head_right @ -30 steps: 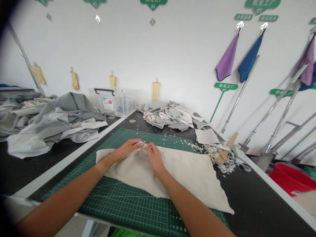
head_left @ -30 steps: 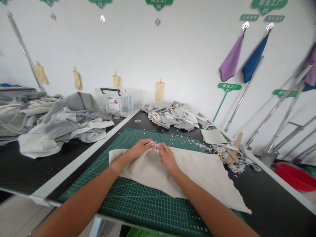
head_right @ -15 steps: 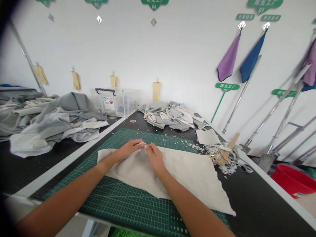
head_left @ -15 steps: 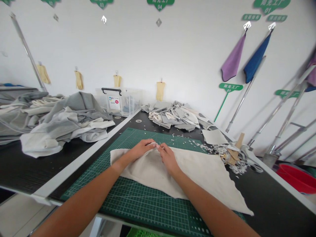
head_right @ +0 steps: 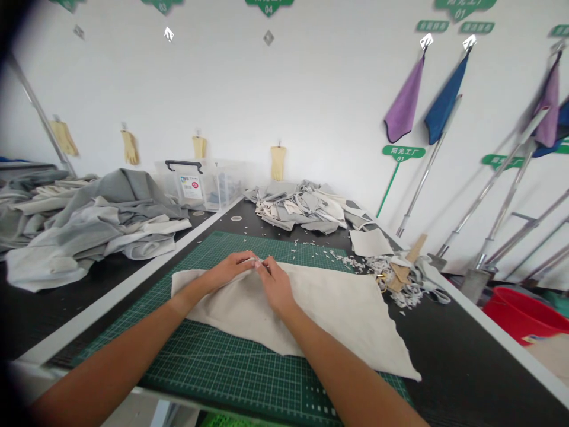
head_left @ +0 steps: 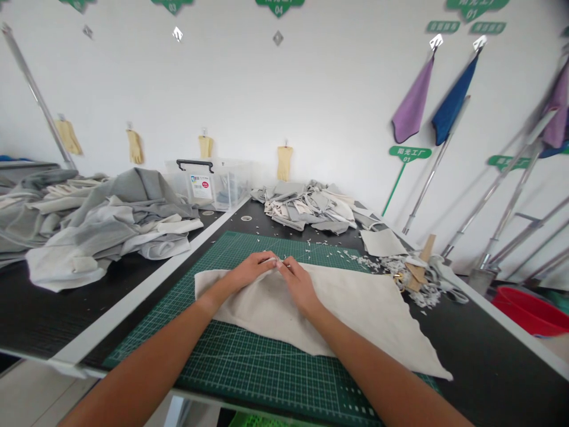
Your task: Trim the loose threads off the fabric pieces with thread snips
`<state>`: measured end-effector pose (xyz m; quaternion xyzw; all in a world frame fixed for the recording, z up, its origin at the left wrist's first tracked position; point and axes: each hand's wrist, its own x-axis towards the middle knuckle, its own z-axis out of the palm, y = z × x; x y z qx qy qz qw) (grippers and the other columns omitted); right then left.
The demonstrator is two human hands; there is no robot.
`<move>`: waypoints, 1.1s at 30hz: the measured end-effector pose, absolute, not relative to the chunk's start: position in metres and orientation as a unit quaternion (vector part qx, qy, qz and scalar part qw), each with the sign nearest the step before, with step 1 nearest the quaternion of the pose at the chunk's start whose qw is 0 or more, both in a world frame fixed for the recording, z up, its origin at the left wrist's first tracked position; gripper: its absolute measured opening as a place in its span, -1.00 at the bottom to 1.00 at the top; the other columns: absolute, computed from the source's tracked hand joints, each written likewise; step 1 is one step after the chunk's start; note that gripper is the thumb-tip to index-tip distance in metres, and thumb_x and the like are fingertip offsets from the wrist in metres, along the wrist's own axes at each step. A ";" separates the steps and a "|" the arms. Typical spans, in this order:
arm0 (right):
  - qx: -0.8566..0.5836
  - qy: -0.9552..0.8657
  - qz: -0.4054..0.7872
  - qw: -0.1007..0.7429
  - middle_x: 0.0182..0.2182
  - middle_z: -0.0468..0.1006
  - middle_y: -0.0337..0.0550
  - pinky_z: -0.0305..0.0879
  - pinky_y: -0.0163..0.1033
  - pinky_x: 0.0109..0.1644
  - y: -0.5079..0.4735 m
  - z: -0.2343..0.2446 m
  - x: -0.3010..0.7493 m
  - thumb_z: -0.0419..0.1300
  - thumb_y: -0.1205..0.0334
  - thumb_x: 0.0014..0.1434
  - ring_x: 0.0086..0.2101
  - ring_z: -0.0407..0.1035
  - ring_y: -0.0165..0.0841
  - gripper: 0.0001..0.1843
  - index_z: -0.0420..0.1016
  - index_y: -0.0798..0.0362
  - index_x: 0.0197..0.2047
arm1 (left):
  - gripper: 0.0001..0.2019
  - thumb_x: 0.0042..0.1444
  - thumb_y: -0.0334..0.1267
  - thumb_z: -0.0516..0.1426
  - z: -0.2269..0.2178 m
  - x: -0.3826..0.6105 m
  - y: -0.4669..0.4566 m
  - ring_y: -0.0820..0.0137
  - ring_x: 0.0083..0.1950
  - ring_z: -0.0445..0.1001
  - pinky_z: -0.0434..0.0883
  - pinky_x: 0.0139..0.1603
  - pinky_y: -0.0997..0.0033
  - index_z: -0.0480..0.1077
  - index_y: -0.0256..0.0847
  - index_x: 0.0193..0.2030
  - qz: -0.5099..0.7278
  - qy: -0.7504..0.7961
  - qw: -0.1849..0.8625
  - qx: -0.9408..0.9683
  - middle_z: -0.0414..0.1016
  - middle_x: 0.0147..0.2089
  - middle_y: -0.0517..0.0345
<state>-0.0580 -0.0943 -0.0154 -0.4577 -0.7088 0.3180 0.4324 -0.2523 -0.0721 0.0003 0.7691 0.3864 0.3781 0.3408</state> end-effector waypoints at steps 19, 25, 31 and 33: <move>-0.460 -0.683 0.338 0.456 -0.52 0.31 -0.36 0.06 -0.30 -0.34 -0.093 -0.016 -0.059 0.06 -0.25 0.30 -0.43 0.22 -0.36 -0.56 0.34 -0.05 -0.34 | -0.62 0.30 0.05 0.07 0.010 -0.251 -0.080 0.28 -0.04 0.46 0.35 0.08 0.33 0.52 -0.22 -0.14 0.400 0.398 0.352 0.747 0.57 -0.12 0.10; -0.460 -0.695 0.327 0.445 -0.50 0.30 -0.37 0.03 -0.30 -0.32 -0.094 -0.015 -0.059 0.03 -0.25 0.32 -0.42 0.21 -0.36 -0.55 0.33 -0.04 -0.33 | -0.62 0.31 0.04 0.05 0.008 -0.251 -0.077 0.28 -0.02 0.47 0.35 0.10 0.31 0.52 -0.23 -0.12 0.387 0.404 0.351 0.751 0.58 -0.10 0.09; -0.458 -0.695 0.320 0.452 -0.50 0.30 -0.36 0.04 -0.30 -0.32 -0.094 -0.015 -0.057 0.01 -0.23 0.34 -0.42 0.21 -0.36 -0.55 0.31 -0.04 -0.35 | -0.63 0.31 0.04 0.05 0.010 -0.250 -0.081 0.27 -0.02 0.46 0.35 0.09 0.32 0.51 -0.21 -0.13 0.390 0.410 0.345 0.749 0.57 -0.11 0.10; -0.455 -0.693 0.322 0.458 -0.51 0.29 -0.36 0.04 -0.30 -0.32 -0.093 -0.016 -0.057 0.02 -0.23 0.33 -0.42 0.20 -0.37 -0.55 0.29 -0.04 -0.36 | -0.64 0.32 0.04 0.05 0.011 -0.250 -0.082 0.28 -0.03 0.46 0.35 0.08 0.33 0.51 -0.21 -0.13 0.391 0.410 0.346 0.748 0.57 -0.11 0.11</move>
